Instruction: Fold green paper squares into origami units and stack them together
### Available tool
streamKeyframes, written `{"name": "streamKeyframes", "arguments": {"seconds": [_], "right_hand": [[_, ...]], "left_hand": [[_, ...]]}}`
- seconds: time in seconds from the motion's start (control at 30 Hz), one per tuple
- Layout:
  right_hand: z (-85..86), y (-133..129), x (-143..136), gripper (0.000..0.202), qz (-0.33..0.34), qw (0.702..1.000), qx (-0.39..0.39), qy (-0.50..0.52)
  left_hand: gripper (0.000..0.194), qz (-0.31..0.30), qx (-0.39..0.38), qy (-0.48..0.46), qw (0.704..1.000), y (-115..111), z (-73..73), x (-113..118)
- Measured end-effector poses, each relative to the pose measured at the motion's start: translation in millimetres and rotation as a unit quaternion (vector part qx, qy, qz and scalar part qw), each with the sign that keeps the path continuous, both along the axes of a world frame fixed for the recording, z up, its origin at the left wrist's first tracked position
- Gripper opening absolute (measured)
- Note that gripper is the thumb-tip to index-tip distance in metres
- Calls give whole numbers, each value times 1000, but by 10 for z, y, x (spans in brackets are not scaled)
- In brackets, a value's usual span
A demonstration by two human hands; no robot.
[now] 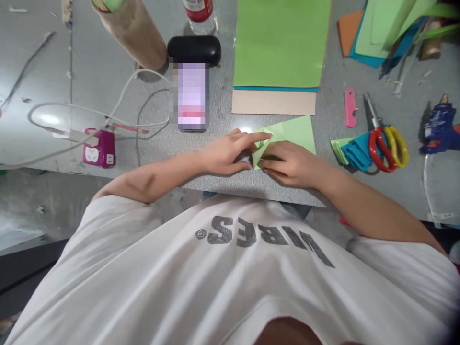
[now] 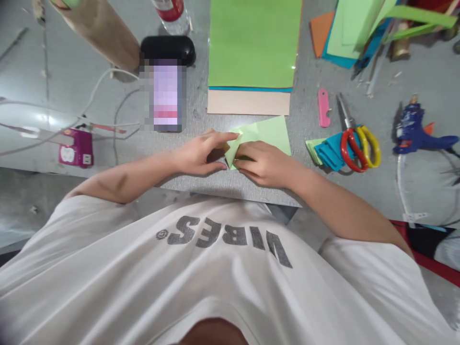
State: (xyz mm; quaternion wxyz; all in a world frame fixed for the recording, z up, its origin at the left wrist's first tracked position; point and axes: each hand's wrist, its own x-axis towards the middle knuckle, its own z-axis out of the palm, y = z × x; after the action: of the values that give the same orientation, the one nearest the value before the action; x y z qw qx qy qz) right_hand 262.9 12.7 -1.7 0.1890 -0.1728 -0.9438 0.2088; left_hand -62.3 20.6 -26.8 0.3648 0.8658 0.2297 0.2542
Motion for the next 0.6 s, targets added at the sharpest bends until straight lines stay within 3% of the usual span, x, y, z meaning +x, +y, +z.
{"name": "streamKeyframes", "arguments": {"seconds": [0.13,0.23,0.4,0.47,0.6], "right_hand": [[64,-70,34,25,-46,997,-67,12],[70,-136,29,40,-109,988,-113,-9],[65,-238,-22,65,-196,966,-167,13],[112,-261,-38,54,-230,952,-200,36],[265,-276,-33,10,-244,930,-272,44]], "left_hand": [[93,29,0,42,999,-74,68,48],[77,58,5,94,994,-139,132,90],[54,52,34,139,988,-189,158,139],[45,49,43,144,987,-209,166,138],[23,50,35,147,987,-261,222,122]]}}
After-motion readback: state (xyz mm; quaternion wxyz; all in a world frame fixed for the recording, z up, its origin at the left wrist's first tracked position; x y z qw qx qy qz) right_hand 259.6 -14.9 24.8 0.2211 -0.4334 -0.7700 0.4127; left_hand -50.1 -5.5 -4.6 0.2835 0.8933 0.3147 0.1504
